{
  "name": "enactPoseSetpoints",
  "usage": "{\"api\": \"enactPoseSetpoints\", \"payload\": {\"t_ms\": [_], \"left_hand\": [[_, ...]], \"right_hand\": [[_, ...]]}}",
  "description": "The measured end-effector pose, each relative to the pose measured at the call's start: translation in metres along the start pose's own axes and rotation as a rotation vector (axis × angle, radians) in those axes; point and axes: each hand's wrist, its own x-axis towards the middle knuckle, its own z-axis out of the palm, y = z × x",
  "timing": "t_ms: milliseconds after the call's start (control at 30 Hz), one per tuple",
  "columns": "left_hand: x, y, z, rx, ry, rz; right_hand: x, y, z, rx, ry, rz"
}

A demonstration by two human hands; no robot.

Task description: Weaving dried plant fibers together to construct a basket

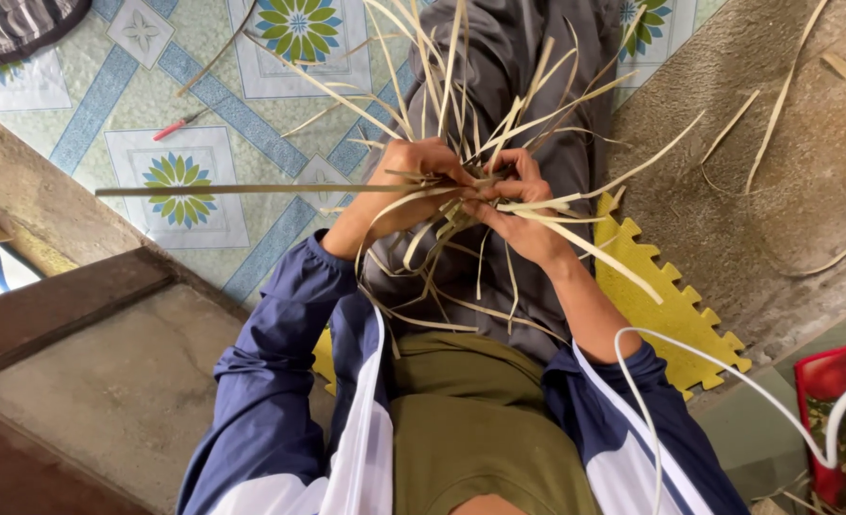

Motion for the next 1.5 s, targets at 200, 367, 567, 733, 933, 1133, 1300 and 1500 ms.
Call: {"api": "enactPoseSetpoints", "payload": {"t_ms": [200,367,567,733,933,1133,1300,1500], "left_hand": [[-0.017,0.048,-0.013,0.133,0.136,-0.429],[-0.042,0.016,0.024,-0.075,0.114,-0.535],[-0.054,-0.010,0.056,-0.471,0.330,-0.661],[-0.055,-0.018,0.054,-0.796,0.400,-0.767],[-0.052,-0.010,0.049,-1.044,0.488,-0.890],[-0.057,-0.018,0.052,-0.927,0.451,-0.875],[-0.054,-0.025,0.056,-0.857,0.446,-0.824],[-0.054,0.059,0.033,-0.650,0.143,-0.819]], "right_hand": [[0.009,-0.008,-0.001,-0.069,0.012,-0.013],[0.023,-0.024,-0.001,-0.112,-0.002,-0.023],[0.026,-0.035,-0.002,-0.208,-0.042,-0.036],[0.028,-0.026,0.000,-0.246,-0.043,-0.065],[0.033,-0.030,0.002,-0.304,-0.034,-0.026],[0.039,-0.037,0.004,-0.379,-0.076,0.007],[0.039,-0.037,0.008,-0.416,-0.027,-0.041],[0.042,-0.009,0.006,-0.400,0.011,-0.082]]}}
